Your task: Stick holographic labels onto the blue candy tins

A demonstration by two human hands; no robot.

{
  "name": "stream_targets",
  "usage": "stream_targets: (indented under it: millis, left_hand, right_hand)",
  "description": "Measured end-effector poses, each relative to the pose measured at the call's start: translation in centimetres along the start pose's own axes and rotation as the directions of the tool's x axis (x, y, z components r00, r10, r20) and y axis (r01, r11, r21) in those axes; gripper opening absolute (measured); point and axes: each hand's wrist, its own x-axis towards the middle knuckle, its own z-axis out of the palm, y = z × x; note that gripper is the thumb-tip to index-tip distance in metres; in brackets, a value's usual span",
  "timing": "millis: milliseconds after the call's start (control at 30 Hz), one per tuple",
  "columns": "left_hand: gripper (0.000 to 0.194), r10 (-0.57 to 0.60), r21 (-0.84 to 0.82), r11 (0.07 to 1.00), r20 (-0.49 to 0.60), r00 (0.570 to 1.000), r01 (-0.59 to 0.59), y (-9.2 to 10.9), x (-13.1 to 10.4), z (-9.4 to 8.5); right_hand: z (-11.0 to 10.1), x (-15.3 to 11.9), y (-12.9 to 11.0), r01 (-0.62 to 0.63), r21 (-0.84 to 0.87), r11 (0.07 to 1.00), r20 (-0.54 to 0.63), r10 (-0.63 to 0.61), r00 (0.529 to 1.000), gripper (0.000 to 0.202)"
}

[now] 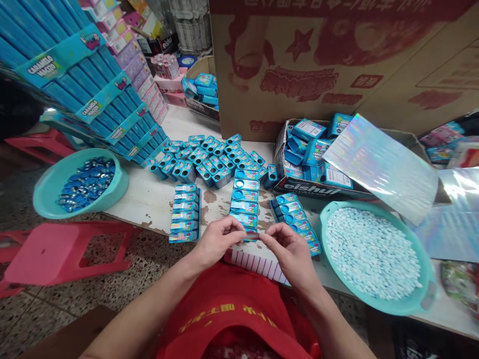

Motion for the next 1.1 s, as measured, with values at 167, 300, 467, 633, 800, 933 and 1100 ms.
stream_targets:
  millis: [167, 300, 467, 633, 800, 933, 1100]
  left_hand:
    - [0.012, 0.057, 0.193, 0.981, -0.134, 0.989, -0.031, 0.0, 2.5, -1.1]
    - [0.016, 0.176, 0.274, 0.954, -0.179, 0.968, -0.123, 0.1, 5.6, -3.1]
    - [0.013, 0.229, 0.407, 0.905, -0.226, 0.947, -0.122, -0.4, 8.7, -4.0]
    - [0.013, 0.256, 0.581, 0.813, -0.285, 0.924, -0.046, -1.5, 9.7, -3.1]
    - [0.027, 0.190, 0.664, 0.742, -0.341, 0.921, 0.093, -2.6, 9.3, -2.9]
    - [0.037, 0.216, 0.597, 0.802, -0.311, 0.926, 0.014, -4.2, 8.4, -2.9]
    - [0.052, 0.337, 0.669, 0.715, -0.074, 0.938, -0.204, -6.8, 6.2, -3.4]
  right_hand:
    - [2.1, 3.1, 1.5, -0.006, -0.048, 0.999, -0.121, 0.000, 0.993, 0.024]
    - [3.7, 6.6, 1.5, 0.034, -0.207, 0.978, -0.197, -0.076, 0.978, 0.022]
    - [4.4, 9.1, 0.5, -0.012, -0.559, 0.829, -0.257, -0.160, 0.953, 0.015]
    - [4.6, 9.7, 0.5, -0.037, -0.712, 0.702, -0.243, -0.196, 0.950, 0.009]
    - [3.7, 10.1, 1.7, -0.005, -0.590, 0.808, -0.348, -0.249, 0.904, 0.047]
    - [3.5, 10.2, 2.3, -0.032, -0.480, 0.877, -0.355, -0.161, 0.921, 0.050]
    - [3.6, 10.6, 2.5, -0.023, -0.457, 0.889, -0.358, -0.160, 0.920, 0.032]
